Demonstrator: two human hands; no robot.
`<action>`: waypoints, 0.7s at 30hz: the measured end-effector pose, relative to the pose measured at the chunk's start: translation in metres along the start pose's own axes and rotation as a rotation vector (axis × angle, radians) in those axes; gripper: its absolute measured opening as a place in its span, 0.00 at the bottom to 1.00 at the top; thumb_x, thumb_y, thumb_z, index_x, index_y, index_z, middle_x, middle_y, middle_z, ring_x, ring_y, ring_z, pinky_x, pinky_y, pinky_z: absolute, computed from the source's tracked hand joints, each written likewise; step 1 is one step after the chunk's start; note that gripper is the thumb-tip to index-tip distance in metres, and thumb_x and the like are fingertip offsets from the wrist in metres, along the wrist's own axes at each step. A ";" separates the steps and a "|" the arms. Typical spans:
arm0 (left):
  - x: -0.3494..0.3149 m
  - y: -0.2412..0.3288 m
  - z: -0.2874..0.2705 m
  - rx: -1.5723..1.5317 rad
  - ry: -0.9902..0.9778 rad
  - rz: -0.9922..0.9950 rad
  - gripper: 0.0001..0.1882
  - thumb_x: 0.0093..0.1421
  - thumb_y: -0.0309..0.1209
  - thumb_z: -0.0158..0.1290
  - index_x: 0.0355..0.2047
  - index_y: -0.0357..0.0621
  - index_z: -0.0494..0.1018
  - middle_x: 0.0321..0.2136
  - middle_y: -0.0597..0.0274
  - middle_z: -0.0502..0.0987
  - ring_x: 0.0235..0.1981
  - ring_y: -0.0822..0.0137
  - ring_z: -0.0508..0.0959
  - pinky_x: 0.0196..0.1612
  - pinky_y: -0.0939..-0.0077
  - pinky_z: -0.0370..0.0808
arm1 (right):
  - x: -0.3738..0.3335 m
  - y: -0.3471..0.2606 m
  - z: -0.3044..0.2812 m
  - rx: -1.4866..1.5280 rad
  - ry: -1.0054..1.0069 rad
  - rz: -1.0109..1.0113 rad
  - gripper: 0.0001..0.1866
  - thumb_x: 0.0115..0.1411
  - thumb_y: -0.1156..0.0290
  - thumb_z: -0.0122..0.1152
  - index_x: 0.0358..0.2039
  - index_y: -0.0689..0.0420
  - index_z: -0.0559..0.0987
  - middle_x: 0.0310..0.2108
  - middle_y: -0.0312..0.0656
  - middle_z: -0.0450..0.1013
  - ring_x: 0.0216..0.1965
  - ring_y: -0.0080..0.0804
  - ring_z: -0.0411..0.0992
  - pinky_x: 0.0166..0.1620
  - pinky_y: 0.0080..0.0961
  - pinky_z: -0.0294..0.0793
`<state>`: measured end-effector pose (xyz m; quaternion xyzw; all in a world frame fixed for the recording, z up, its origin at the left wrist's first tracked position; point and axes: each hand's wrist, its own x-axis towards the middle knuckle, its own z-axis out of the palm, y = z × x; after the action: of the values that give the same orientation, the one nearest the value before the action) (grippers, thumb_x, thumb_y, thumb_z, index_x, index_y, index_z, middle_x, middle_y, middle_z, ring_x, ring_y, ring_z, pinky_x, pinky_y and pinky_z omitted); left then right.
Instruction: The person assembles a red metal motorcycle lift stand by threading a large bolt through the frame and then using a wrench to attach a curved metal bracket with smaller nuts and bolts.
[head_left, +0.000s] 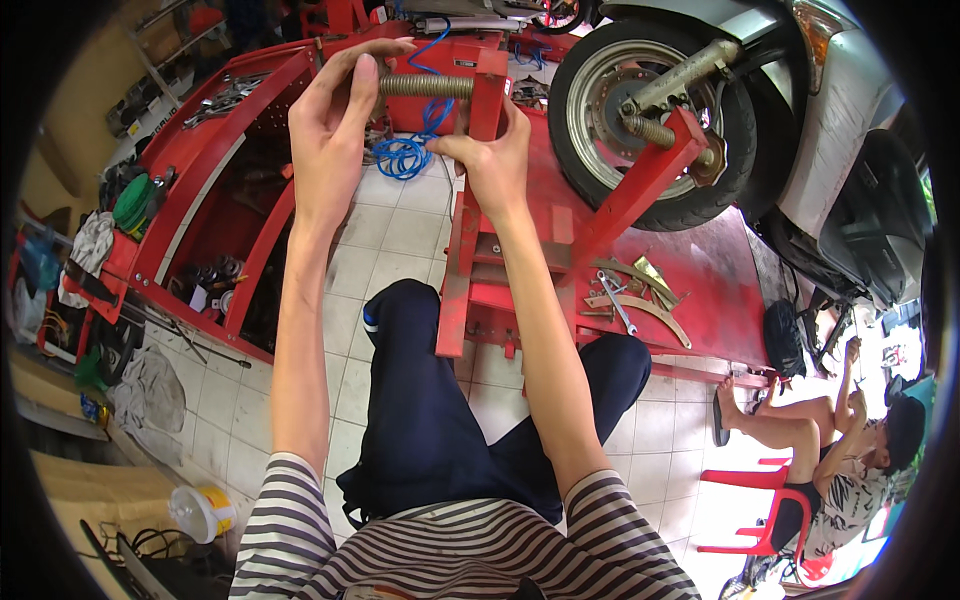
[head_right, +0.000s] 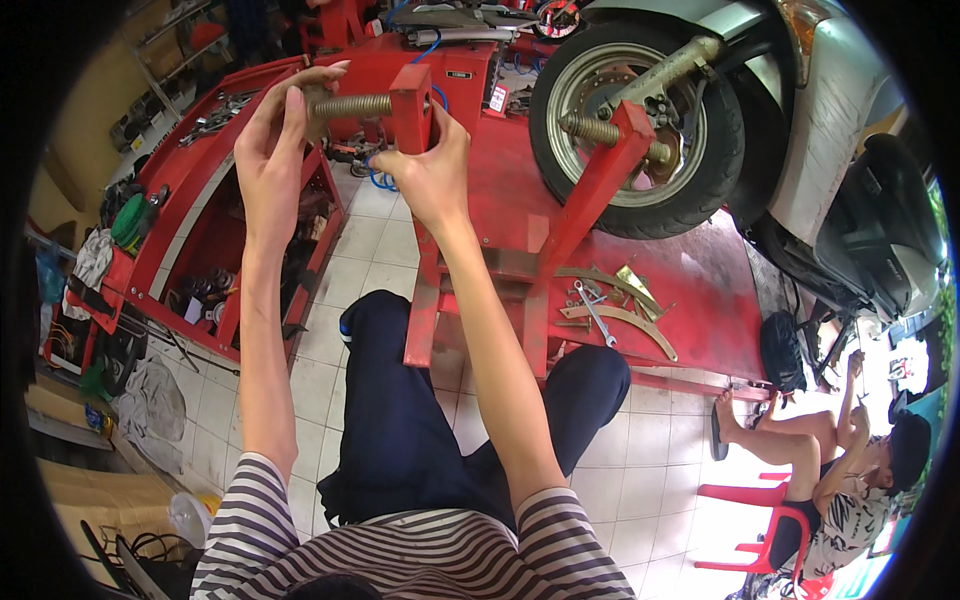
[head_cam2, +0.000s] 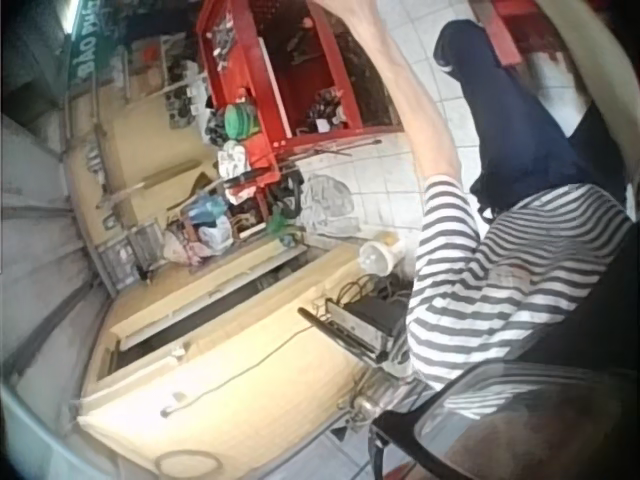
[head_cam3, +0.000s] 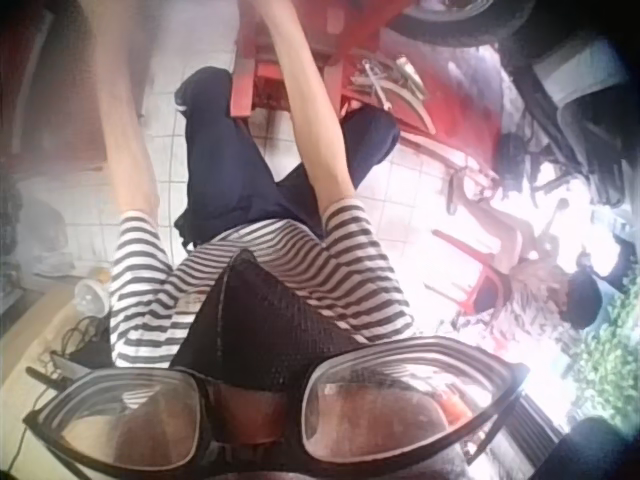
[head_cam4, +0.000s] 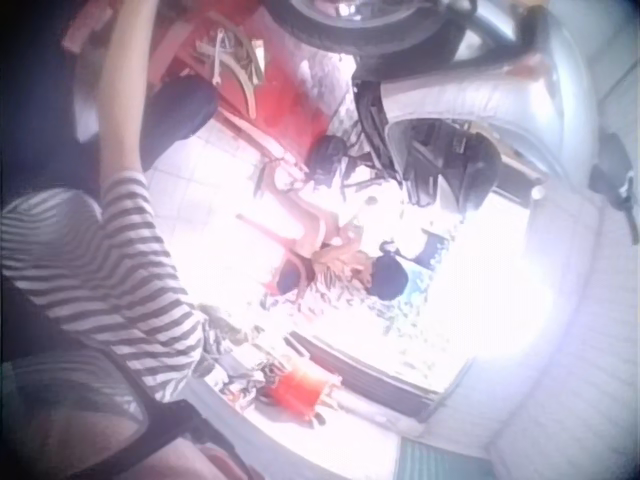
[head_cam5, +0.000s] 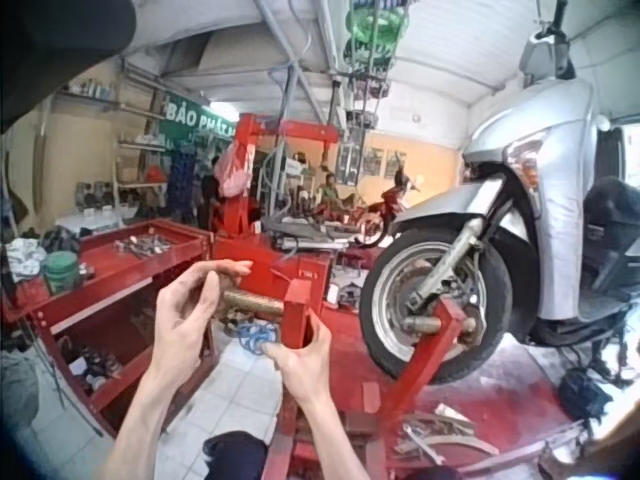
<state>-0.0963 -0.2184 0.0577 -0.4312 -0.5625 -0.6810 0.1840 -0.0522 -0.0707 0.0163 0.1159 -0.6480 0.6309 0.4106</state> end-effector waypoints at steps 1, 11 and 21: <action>0.000 -0.004 -0.001 -0.042 0.002 0.042 0.18 0.73 0.33 0.41 0.49 0.31 0.74 0.47 0.55 0.78 0.48 0.71 0.76 0.51 0.75 0.73 | -0.002 0.000 0.001 0.001 0.006 0.003 0.13 0.40 0.82 0.65 0.28 0.62 0.74 0.17 0.33 0.69 0.15 0.19 0.64 0.19 0.19 0.59; 0.006 -0.014 0.006 -0.118 0.019 0.259 0.15 0.71 0.24 0.41 0.55 0.33 0.66 0.39 0.54 0.79 0.43 0.70 0.78 0.48 0.79 0.73 | 0.000 0.005 0.000 0.011 0.018 0.000 0.14 0.40 0.83 0.66 0.30 0.64 0.75 0.17 0.33 0.70 0.14 0.18 0.65 0.17 0.17 0.60; -0.023 -0.026 0.012 0.033 0.115 0.458 0.15 0.62 0.08 0.43 0.48 0.31 0.65 0.43 0.48 0.77 0.45 0.65 0.79 0.60 0.67 0.70 | 0.001 0.005 -0.003 0.010 -0.011 0.066 0.21 0.37 0.82 0.66 0.37 0.68 0.76 0.28 0.40 0.78 0.29 0.23 0.73 0.37 0.24 0.74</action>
<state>-0.0979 -0.2049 0.0239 -0.5051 -0.4497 -0.6355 0.3726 -0.0547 -0.0665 0.0134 0.1000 -0.6507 0.6467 0.3851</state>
